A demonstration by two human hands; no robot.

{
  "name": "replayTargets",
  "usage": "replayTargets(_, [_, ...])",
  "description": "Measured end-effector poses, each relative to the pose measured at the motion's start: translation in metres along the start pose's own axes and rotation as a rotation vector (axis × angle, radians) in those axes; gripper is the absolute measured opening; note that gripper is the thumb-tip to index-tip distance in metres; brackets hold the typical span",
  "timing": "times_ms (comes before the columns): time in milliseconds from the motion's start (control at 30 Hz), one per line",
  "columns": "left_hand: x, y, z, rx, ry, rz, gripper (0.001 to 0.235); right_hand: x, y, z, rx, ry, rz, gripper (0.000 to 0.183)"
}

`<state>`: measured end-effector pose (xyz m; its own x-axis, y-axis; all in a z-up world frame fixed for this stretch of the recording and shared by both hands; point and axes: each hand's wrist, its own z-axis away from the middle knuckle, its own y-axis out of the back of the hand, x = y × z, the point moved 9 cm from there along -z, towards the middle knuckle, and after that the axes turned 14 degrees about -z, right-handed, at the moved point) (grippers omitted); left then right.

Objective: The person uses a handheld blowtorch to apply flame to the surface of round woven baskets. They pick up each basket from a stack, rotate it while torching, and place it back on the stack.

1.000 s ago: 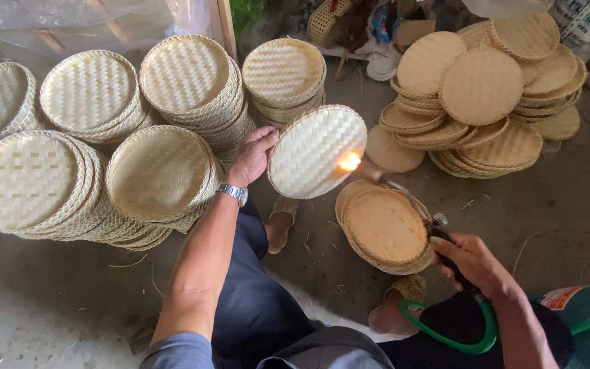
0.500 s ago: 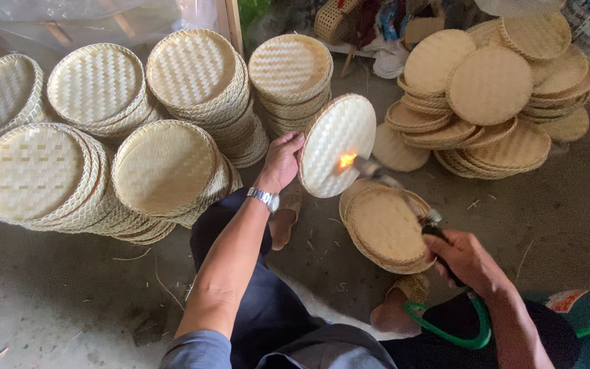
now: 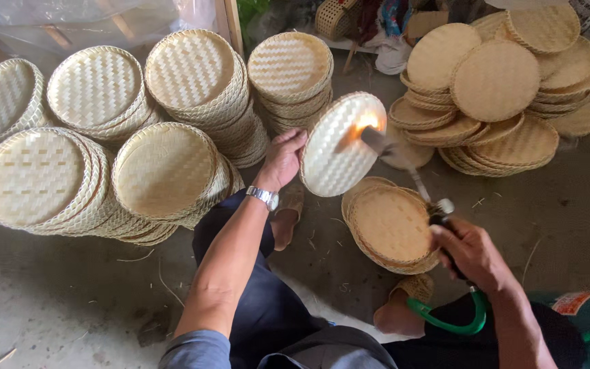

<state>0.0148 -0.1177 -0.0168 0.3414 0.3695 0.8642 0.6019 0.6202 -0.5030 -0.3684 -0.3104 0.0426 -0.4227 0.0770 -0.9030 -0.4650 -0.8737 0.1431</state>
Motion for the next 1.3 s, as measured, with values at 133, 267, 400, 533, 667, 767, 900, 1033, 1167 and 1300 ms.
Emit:
replayTargets(133, [0.004,-0.025,0.005,-0.124,-0.023,-0.096,0.015,0.014,-0.003,0.003,-0.044,-0.081,0.066,0.04])
replayTargets(267, [0.031,-0.046,0.007,-0.101,-0.05,-0.363,0.03,0.026,0.042,0.0,0.194,-0.141,-0.068,0.039])
replayTargets(400, [0.083,-0.066,-0.006,0.025,-0.34,-1.105,0.029,0.028,0.075,-0.014,0.285,-0.039,-0.155,0.036])
replayTargets(533, [0.107,-0.072,-0.045,0.13,-0.629,-1.511,0.017,0.042,0.078,-0.034,0.316,-0.048,-0.139,0.04])
replayTargets(667, [0.112,-0.043,-0.08,0.229,-0.833,-1.679,0.021,0.059,0.075,-0.05,0.347,-0.118,-0.318,0.023])
replayTargets(767, [0.094,-0.013,-0.111,0.236,-0.725,-1.779,0.024,0.068,0.076,-0.055,0.324,-0.169,-0.256,0.039])
replayTargets(900, [0.074,0.012,-0.134,0.27,-0.763,-1.848,0.031,0.081,0.082,-0.06,0.314,-0.246,-0.229,0.037])
replayTargets(1033, [0.062,0.033,-0.148,0.291,-0.774,-1.805,0.028,0.093,0.083,-0.068,0.305,-0.247,-0.243,0.035])
replayTargets(1167, [0.049,0.047,-0.156,0.279,-0.759,-1.818,0.03,0.096,0.085,-0.081,0.329,-0.11,-0.252,0.033])
replayTargets(1300, [0.037,0.054,-0.148,0.396,-0.639,-1.947,0.034,0.108,0.088,-0.089,0.348,-0.12,-0.218,0.03])
